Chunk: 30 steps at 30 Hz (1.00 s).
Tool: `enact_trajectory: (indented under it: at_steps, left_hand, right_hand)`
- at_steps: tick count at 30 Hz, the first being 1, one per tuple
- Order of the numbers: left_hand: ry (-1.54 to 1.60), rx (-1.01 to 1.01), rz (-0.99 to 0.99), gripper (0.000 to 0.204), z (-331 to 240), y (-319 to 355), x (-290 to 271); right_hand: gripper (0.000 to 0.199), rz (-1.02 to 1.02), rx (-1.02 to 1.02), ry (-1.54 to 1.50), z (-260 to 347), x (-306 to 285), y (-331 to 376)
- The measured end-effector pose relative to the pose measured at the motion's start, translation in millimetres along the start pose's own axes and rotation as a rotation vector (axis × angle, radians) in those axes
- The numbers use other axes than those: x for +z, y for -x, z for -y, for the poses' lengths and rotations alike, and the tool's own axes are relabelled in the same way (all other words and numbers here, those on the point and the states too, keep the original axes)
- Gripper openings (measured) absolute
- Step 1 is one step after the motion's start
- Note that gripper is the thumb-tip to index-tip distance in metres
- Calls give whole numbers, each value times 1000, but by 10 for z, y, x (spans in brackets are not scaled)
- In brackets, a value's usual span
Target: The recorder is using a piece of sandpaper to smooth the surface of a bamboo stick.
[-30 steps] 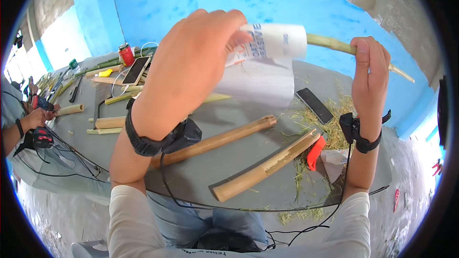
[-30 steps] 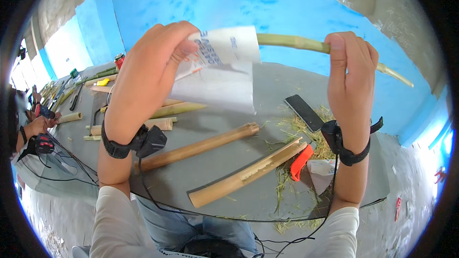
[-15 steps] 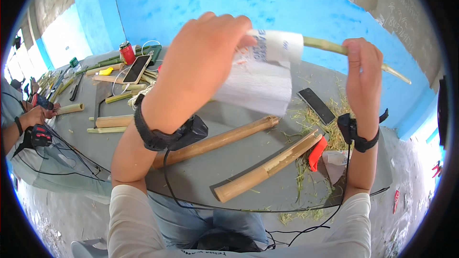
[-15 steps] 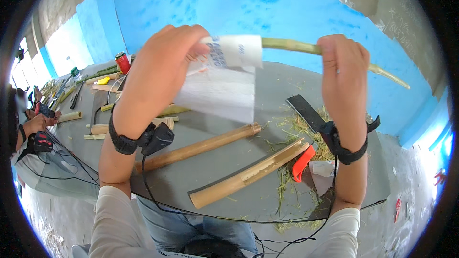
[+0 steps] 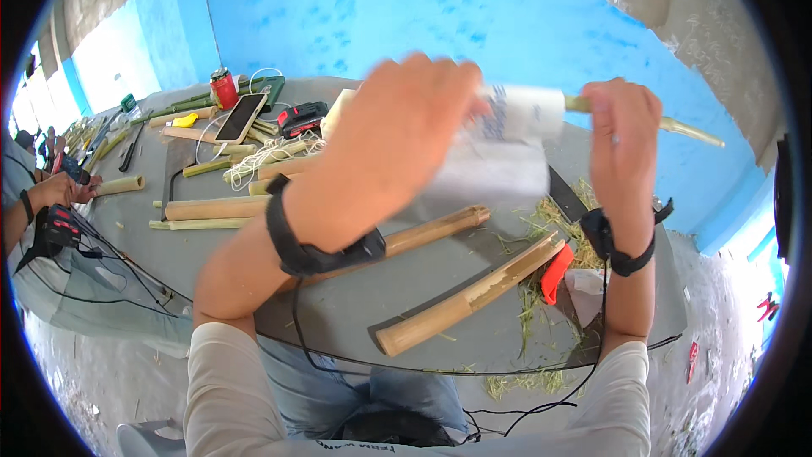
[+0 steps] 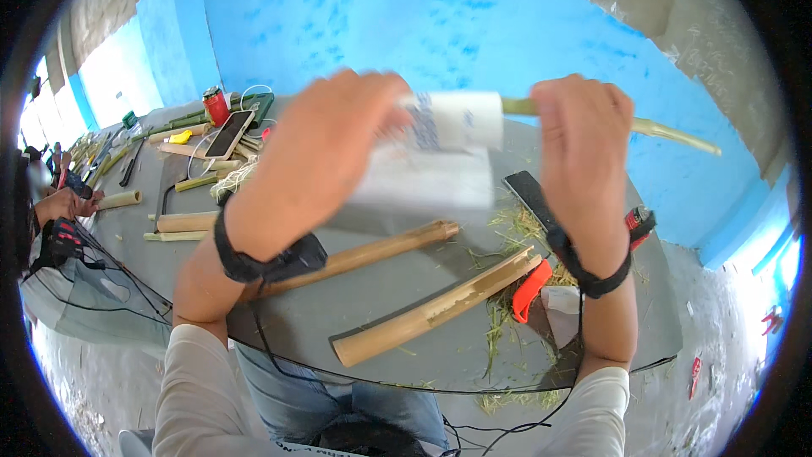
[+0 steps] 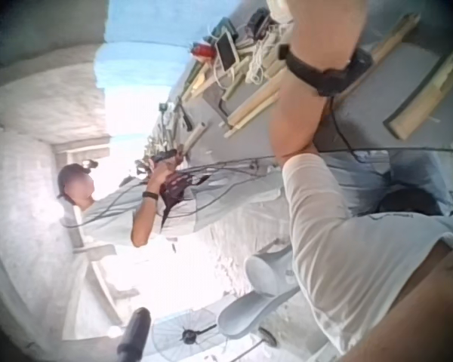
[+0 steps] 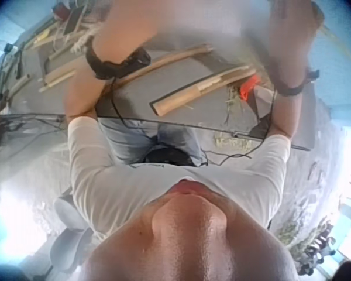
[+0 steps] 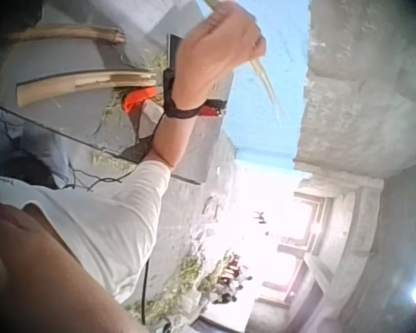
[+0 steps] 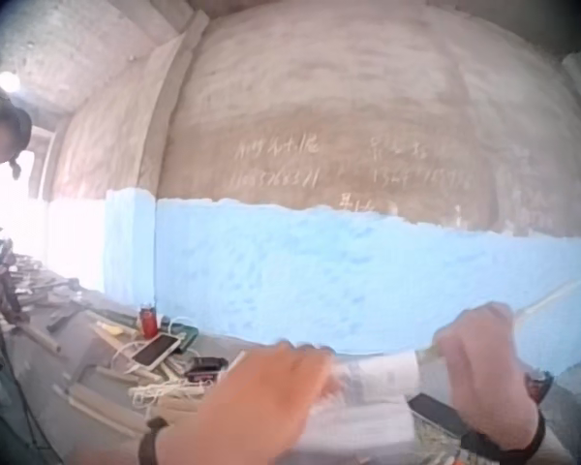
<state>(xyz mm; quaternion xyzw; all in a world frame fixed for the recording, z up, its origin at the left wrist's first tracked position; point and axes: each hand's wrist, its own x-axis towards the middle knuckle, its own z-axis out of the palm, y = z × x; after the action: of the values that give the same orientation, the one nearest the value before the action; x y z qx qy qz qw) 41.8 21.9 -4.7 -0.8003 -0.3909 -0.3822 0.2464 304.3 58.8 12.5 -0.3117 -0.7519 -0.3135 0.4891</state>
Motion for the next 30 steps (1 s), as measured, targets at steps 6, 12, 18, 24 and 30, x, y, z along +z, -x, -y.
enact_trajectory:
  at_steps: [6, 12, 18, 24, 30]
  left_hand:
    - [-72, -43, 16, 16, 244, -69, -34]
    - [-9, -35, 2, 19, 243, -50, -23]
    - [59, -6, 62, 11, 104, -48, 140]
    - [-6, -116, 129, 9, 425, -37, 227]
    - [100, -193, 227, 11, 363, -17, 259]
  right_hand:
    - [23, 28, 13, 57, -303, -71, -17]
    - [22, 16, 5, 43, -168, -12, -12]
    - [10, 160, -2, -106, 153, 52, 14]
    - [20, 488, 10, -557, 626, -534, -41]
    - [17, 842, -220, -1466, 1717, -617, 228]
